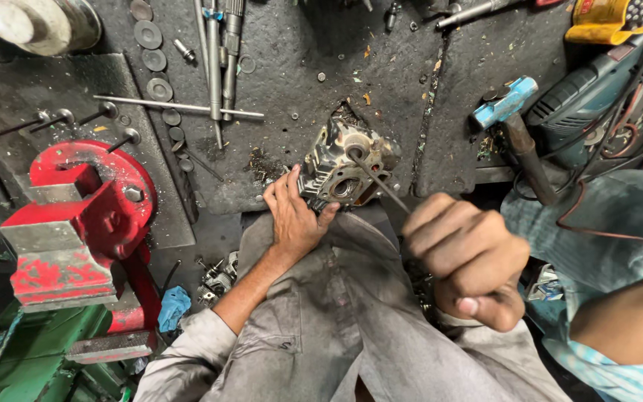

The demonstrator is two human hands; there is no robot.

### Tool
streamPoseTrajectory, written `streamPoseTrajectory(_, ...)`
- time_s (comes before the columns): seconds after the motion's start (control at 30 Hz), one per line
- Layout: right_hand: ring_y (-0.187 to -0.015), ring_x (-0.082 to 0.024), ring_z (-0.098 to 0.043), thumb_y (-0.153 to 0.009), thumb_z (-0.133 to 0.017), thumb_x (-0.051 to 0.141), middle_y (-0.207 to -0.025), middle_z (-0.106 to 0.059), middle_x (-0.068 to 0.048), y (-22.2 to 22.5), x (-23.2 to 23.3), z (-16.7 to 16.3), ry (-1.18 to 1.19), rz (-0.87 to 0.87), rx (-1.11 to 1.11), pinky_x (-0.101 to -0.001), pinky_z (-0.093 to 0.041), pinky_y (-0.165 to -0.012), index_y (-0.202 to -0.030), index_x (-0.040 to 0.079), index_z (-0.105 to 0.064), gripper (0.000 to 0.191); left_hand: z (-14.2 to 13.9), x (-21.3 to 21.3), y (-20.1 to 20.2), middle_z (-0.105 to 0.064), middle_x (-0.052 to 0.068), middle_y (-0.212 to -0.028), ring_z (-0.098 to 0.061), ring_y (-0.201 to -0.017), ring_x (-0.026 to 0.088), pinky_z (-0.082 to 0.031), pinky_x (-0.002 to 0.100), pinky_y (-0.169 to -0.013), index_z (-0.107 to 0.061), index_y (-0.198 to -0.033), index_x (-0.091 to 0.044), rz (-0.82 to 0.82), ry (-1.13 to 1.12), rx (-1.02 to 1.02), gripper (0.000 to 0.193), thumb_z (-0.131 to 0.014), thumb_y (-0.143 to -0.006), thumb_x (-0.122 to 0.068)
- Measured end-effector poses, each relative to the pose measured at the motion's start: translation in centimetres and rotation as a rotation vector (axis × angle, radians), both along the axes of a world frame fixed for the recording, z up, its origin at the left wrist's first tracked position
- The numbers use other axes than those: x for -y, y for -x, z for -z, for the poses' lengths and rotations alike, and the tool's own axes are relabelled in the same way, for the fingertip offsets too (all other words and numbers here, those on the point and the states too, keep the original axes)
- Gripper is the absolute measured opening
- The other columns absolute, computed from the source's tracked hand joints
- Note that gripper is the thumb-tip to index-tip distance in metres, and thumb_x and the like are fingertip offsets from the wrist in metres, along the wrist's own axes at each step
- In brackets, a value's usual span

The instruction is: The person uses a metal rod and a hammer to tap and adjust a small engine block on a cluttered workbench. They repeatedly reposition the block, tap it with the rod, and strike the rod with the hammer to drive or seat internal components. The person also uses a screwdriver to probe the block's interior.

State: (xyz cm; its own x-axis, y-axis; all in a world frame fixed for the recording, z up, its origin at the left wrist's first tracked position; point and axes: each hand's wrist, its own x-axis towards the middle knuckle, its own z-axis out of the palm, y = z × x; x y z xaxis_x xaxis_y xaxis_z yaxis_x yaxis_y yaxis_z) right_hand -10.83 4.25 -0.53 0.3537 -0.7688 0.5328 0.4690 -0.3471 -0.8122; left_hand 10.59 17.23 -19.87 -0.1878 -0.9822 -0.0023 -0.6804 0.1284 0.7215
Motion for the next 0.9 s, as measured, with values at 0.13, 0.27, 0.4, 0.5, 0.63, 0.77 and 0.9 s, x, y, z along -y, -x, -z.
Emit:
streamPoseTrajectory(0.13, -0.033, -0.017, -0.027, -0.078, -0.054, 0.027, -0.041, -0.038, -0.003, 0.6, -0.5, 0.7, -0.103, 0.097, 0.093, -0.0387, -0.023, -0.04, -0.046, 0.01, -0.041, 0.038, -0.1, 0.2, -0.2, -0.051, 0.026, -0.136, -0.05, -0.122, 0.039, -0.032, 0.058, -0.108, -0.023, -0.152, 0.009, 0.033, 0.006, -0.012, 0.094, -0.056, -0.1, -0.063)
streamPoseTrajectory(0.27, -0.034, -0.016, -0.024, -0.08, -0.051, 0.029, -0.04, -0.033, -0.003, 2.0, -2.4, 1.6, -0.355, 0.352, 0.183, -0.0378, -0.03, -0.04, -0.051, 0.013, -0.032, 0.038, -0.3, 0.2, -0.1, -0.054, 0.025, -0.131, -0.052, -0.118, 0.038, -0.032, 0.057, -0.108, -0.026, -0.15, 0.011, 0.033, -0.013, -0.023, 0.093, -0.057, -0.1, -0.061)
streamPoseTrajectory(0.4, -0.034, -0.015, -0.021, -0.085, -0.046, 0.029, -0.041, -0.029, -0.001, 3.0, -4.3, 3.1, -0.351, 0.537, 0.273, -0.0362, -0.03, -0.039, -0.057, 0.015, -0.031, 0.035, -0.4, 0.1, 0.3, -0.054, 0.026, -0.128, -0.051, -0.115, 0.038, -0.031, 0.057, -0.108, -0.027, -0.149, 0.015, 0.037, -0.05, -0.025, 0.092, -0.056, -0.102, -0.059)
streamPoseTrajectory(0.5, -0.033, -0.013, -0.022, -0.086, -0.045, 0.03, -0.041, -0.028, 0.002, 2.9, -5.5, 3.7, -0.325, 0.621, 0.341, -0.0338, -0.031, -0.035, -0.058, 0.016, -0.031, 0.034, -0.4, 0.0, 0.6, -0.054, 0.025, -0.127, -0.052, -0.114, 0.037, -0.031, 0.056, -0.108, -0.027, -0.149, 0.015, 0.039, -0.066, -0.01, 0.091, -0.053, -0.103, -0.059)
streamPoseTrajectory(0.63, -0.032, -0.015, -0.027, -0.086, -0.046, 0.029, -0.041, -0.03, -0.001, 2.6, -6.2, 3.5, -0.31, 0.642, 0.317, -0.0345, -0.032, -0.035, -0.058, 0.015, -0.033, 0.034, -0.3, -0.1, 0.7, -0.054, 0.026, -0.126, -0.052, -0.112, 0.035, -0.03, 0.056, -0.109, -0.027, -0.149, 0.015, 0.034, -0.077, 0.016, 0.092, -0.047, -0.103, -0.062)
streamPoseTrajectory(0.77, -0.031, -0.015, -0.027, -0.084, -0.048, 0.029, -0.041, -0.03, -0.002, 2.9, -5.8, 3.2, -0.347, 0.609, 0.336, -0.0345, -0.03, -0.037, -0.057, 0.014, -0.034, 0.034, 0.0, -0.1, 1.0, -0.052, 0.028, -0.131, -0.05, -0.114, 0.037, -0.029, 0.057, -0.109, -0.026, -0.149, 0.016, 0.029, -0.039, 0.022, 0.092, -0.045, -0.105, -0.062)
streamPoseTrajectory(0.9, -0.033, -0.013, -0.018, -0.083, -0.047, 0.028, -0.04, -0.029, 0.0, 3.8, -5.2, 3.3, -0.349, 0.515, 0.323, -0.0337, -0.025, -0.036, -0.055, 0.015, -0.03, 0.035, 0.4, -0.4, 1.2, -0.051, 0.028, -0.133, -0.05, -0.116, 0.038, -0.03, 0.058, -0.11, -0.023, -0.151, 0.016, 0.016, -0.039, 0.028, 0.094, -0.046, -0.104, -0.062)
